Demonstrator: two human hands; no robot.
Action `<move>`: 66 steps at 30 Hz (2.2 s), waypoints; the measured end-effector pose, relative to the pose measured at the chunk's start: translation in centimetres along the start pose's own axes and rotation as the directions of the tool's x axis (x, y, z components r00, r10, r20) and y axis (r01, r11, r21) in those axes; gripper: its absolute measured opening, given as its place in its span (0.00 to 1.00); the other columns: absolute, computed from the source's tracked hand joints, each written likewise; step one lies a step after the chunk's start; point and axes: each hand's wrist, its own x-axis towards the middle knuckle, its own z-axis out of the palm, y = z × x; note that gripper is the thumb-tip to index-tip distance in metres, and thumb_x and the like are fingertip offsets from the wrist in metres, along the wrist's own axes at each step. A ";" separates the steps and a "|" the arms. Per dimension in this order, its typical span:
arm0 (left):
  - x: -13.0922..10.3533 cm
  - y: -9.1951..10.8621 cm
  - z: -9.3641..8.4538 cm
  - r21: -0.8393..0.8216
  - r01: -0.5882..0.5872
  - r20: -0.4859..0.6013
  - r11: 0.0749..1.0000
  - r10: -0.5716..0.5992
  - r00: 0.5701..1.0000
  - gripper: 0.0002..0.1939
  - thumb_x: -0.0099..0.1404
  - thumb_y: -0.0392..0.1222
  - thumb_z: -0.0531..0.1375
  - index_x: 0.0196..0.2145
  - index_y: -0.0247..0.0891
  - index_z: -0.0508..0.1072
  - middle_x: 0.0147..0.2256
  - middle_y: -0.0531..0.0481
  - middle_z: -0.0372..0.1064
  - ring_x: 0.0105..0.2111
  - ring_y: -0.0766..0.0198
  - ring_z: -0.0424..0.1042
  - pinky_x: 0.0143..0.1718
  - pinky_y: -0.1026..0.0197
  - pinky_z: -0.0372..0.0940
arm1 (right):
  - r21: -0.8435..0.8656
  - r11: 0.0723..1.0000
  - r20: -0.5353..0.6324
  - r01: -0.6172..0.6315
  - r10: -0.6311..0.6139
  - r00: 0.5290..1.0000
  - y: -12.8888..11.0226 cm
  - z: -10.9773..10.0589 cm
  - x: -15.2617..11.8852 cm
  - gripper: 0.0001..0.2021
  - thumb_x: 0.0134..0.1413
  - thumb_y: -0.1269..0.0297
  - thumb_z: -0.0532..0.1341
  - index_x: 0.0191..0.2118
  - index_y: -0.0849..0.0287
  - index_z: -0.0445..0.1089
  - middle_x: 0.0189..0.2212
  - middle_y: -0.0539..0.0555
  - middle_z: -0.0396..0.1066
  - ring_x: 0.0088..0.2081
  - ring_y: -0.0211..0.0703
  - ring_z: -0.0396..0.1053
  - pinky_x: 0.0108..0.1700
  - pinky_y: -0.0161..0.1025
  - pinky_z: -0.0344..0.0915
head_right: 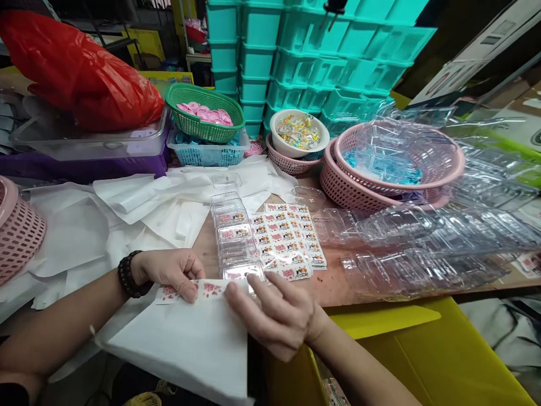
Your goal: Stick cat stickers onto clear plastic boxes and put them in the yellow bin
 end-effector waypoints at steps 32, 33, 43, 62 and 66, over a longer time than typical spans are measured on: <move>2.2 1.0 -2.1 0.763 0.021 -0.436 0.647 0.489 0.756 0.07 0.68 0.41 0.60 0.37 0.34 0.75 0.70 0.35 0.33 0.70 0.47 0.29 0.70 0.42 0.43 | 0.135 -0.181 0.709 -0.974 0.705 -0.032 15.0 11.1 7.5 0.18 0.35 0.51 0.72 0.26 0.61 0.73 0.21 0.49 0.69 0.18 0.29 0.49 0.20 0.34 0.42; 2.2 1.0 -2.0 0.771 0.027 -0.438 0.637 0.499 0.748 0.07 0.68 0.41 0.60 0.37 0.34 0.74 0.70 0.35 0.33 0.70 0.46 0.29 0.69 0.42 0.43 | 0.123 -0.163 0.701 -0.979 0.712 -0.031 14.9 11.1 7.6 0.17 0.36 0.52 0.72 0.26 0.61 0.73 0.21 0.49 0.70 0.18 0.29 0.49 0.21 0.34 0.43; 2.4 1.8 -2.6 0.834 0.032 -0.384 0.551 0.536 0.752 0.05 0.67 0.39 0.61 0.35 0.35 0.74 0.71 0.40 0.35 0.70 0.43 0.37 0.69 0.38 0.43 | -0.127 0.321 0.596 -0.939 0.781 0.186 13.9 11.1 8.1 0.07 0.52 0.62 0.66 0.29 0.59 0.72 0.24 0.52 0.74 0.26 0.40 0.67 0.30 0.37 0.58; -2.4 1.3 1.2 0.358 -0.221 -0.662 0.907 0.414 0.625 0.13 0.59 0.43 0.66 0.41 0.38 0.76 0.31 0.51 0.77 0.33 0.61 0.76 0.35 0.62 0.70 | -0.062 0.557 0.766 -0.828 0.559 0.318 3.7 0.9 6.8 0.09 0.51 0.60 0.69 0.38 0.57 0.76 0.30 0.54 0.78 0.33 0.49 0.74 0.33 0.40 0.66; -2.2 0.2 2.7 0.414 -0.273 -0.550 0.868 0.478 0.685 0.20 0.61 0.44 0.65 0.50 0.39 0.74 0.28 0.52 0.77 0.32 0.62 0.75 0.36 0.61 0.67 | -0.101 0.749 0.636 -0.655 0.555 0.536 1.8 0.6 6.9 0.19 0.46 0.56 0.73 0.43 0.58 0.76 0.39 0.60 0.78 0.42 0.57 0.74 0.44 0.49 0.66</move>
